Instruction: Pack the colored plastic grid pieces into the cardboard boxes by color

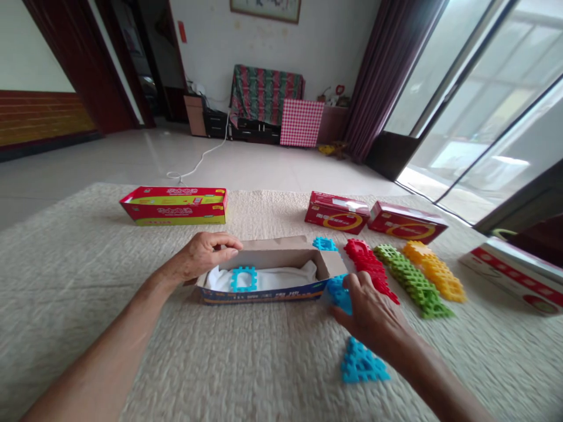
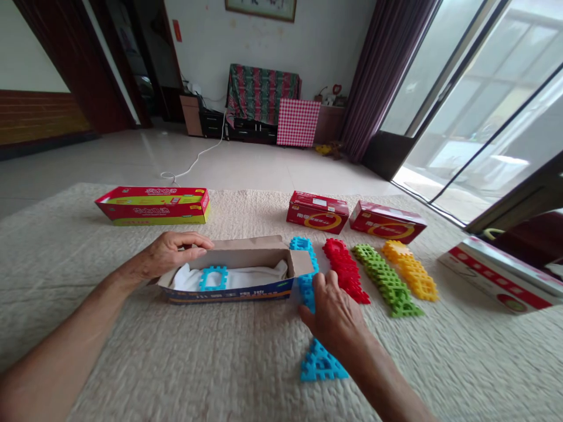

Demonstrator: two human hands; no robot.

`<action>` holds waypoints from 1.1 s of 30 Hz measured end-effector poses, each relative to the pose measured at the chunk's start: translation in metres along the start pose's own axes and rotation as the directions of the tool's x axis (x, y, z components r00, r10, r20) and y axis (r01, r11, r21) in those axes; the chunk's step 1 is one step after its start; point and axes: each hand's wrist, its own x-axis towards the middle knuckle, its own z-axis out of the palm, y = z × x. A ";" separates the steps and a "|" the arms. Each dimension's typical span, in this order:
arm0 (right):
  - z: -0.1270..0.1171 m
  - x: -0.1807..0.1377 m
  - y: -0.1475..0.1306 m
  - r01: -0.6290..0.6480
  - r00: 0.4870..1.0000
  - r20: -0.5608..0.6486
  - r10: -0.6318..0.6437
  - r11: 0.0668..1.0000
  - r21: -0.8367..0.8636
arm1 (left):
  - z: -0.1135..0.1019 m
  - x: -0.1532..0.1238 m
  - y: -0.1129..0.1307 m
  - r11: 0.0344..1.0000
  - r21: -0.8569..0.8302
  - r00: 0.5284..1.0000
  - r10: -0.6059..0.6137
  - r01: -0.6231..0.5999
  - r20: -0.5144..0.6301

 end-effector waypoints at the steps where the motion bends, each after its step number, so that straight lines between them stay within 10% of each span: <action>1: 0.000 0.000 0.001 -0.001 1.000 -0.008 0.001 1.000 0.005 | 0.000 0.000 0.000 1.000 -0.001 1.000 -0.002 0.002 0.003; 10: -0.036 0.005 0.031 0.067 0.970 -0.237 -0.051 0.996 0.057 | 0.002 0.000 0.000 1.000 -0.016 1.000 0.020 -0.020 -0.002; 14: -0.065 0.025 -0.002 0.160 0.937 -0.338 -0.092 0.970 0.181 | 0.001 0.000 0.004 1.000 0.005 1.000 0.020 -0.020 0.000; 22: -0.047 0.055 -0.102 0.195 0.969 -0.197 -0.148 0.949 0.247 | 0.001 0.000 0.004 1.000 -0.001 1.000 0.029 -0.029 -0.009; 33: -0.052 0.056 -0.095 0.286 0.950 -0.205 -0.236 0.919 0.270 | 0.000 0.001 0.006 1.000 -0.002 1.000 0.030 -0.030 -0.005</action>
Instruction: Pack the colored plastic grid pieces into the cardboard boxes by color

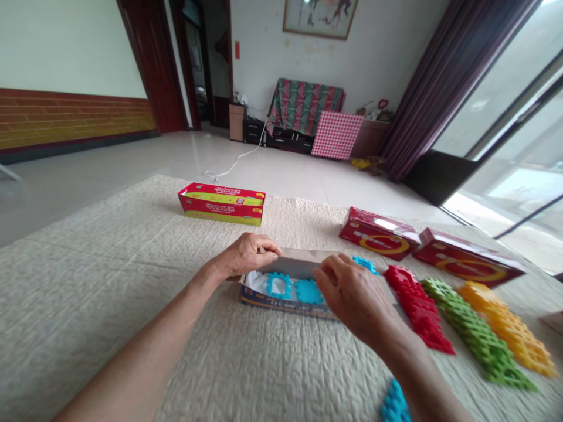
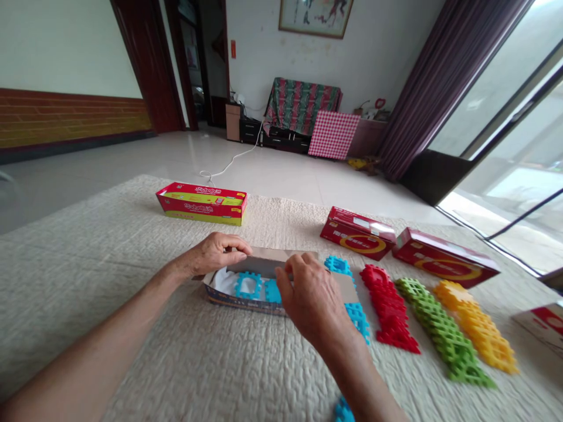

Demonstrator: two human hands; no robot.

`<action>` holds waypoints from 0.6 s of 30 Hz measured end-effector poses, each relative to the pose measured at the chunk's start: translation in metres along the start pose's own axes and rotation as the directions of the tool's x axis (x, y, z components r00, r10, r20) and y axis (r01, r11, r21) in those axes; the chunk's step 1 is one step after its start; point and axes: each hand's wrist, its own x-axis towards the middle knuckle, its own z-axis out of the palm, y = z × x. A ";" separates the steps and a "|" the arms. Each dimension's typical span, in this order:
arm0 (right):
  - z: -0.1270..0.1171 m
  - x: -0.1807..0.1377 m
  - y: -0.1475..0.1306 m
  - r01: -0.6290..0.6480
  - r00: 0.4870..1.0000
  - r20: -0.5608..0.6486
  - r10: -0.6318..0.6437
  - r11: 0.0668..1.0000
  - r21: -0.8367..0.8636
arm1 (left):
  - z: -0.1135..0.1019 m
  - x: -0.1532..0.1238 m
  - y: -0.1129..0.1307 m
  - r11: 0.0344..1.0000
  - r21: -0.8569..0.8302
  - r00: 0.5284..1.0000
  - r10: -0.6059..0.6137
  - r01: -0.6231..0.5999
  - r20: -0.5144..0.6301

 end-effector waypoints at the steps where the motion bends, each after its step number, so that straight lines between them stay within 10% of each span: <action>1: 0.000 0.001 0.001 0.040 0.999 0.026 -0.041 0.999 0.032 | 0.000 0.000 0.000 1.000 -0.002 1.000 -0.002 0.002 -0.002; 12: 0.007 0.031 -0.010 0.118 0.967 0.230 -0.110 0.993 -0.022 | 0.000 -0.001 0.000 1.000 0.002 1.000 -0.002 0.002 0.009; 18: -0.044 0.004 0.061 0.060 0.998 0.028 -0.060 0.998 0.017 | -0.001 0.000 0.003 1.000 -0.009 1.000 -0.002 0.002 0.002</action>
